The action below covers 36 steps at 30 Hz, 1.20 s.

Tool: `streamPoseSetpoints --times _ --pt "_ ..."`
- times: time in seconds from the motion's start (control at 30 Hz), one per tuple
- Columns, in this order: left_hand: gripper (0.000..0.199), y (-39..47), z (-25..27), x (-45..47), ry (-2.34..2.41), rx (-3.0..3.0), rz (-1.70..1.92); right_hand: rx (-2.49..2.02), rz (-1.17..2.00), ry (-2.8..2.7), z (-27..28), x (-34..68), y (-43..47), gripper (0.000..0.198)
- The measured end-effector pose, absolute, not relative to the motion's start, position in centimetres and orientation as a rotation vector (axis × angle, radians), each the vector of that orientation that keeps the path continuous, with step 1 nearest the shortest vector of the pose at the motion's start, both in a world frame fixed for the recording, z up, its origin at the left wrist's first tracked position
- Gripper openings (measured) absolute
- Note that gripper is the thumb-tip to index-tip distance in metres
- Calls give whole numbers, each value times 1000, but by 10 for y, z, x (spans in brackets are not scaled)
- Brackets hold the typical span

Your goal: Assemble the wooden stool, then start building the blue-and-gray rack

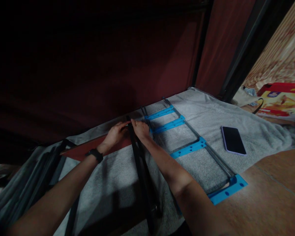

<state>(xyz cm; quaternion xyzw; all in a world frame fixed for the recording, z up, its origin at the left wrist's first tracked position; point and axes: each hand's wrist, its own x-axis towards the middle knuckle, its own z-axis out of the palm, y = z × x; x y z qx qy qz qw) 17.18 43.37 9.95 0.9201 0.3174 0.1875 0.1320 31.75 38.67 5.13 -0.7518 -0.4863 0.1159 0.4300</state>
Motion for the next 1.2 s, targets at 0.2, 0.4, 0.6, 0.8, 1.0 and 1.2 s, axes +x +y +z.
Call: streamPoseSetpoints --times 0.2,0.4,0.6,0.8,1.0,1.2 --pt "49 430 101 173 889 2677 567 -1779 448 -1200 46 317 380 55" --pt "47 428 102 172 920 2624 583 -1550 642 -964 42 320 378 38" --pt "45 426 101 171 952 2538 639 -1513 655 -962 41 319 381 39" --pt "48 428 99 172 923 2641 575 -1740 445 -1049 50 315 383 49" --pt "46 427 100 173 904 2650 557 -1526 602 -955 46 315 370 42" --pt "45 425 102 174 963 2607 572 -1285 727 -916 41 317 369 17"
